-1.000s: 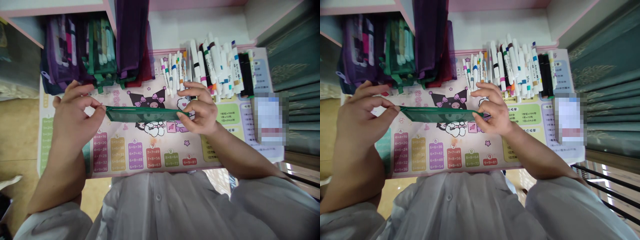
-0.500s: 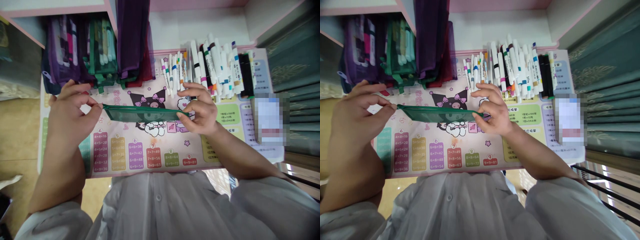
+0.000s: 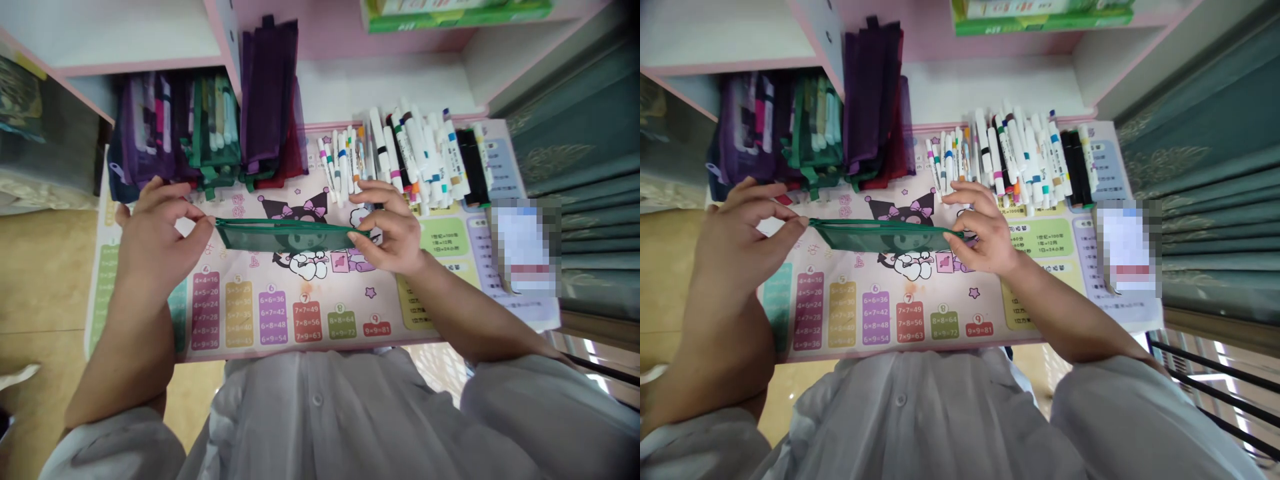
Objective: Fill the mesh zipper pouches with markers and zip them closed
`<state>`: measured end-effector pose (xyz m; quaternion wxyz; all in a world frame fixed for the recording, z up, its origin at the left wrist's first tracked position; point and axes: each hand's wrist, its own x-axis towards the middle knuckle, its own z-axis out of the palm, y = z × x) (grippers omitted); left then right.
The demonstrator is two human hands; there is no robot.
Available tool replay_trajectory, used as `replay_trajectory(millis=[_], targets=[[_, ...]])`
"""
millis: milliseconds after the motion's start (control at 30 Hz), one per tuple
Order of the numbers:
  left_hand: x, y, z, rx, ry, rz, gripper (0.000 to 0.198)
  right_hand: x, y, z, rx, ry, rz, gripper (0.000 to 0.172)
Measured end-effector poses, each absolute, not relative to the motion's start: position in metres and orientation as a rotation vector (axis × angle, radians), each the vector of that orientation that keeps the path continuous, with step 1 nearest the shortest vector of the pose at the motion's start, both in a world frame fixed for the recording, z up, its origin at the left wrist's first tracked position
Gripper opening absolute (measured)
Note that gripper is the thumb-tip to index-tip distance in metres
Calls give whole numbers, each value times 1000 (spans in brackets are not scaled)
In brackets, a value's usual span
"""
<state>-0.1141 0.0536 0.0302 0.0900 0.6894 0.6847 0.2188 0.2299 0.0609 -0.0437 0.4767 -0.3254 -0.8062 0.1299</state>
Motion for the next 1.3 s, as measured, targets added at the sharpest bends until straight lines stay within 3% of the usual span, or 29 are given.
replay_trajectory(millis=[200,433,700,833,967,1300], targets=[[-106,41,41,2116,1889,665,25,226,60,-30,-799,-2020,390,8],[-92,29,36,2140,1296,317,29,218,54,-5,-749,-2172,470,15],[-79,21,35,2078,1113,388,25,191,57,9,-803,-2192,506,17],[-75,21,29,1977,1203,500,26,173,59,-3,-966,-2017,423,17],[-66,17,19,1871,1393,712,31,152,46,-12,-1190,-1748,293,29],[-35,14,10,1874,1552,927,28,138,12,-19,-1218,-1916,518,26]])
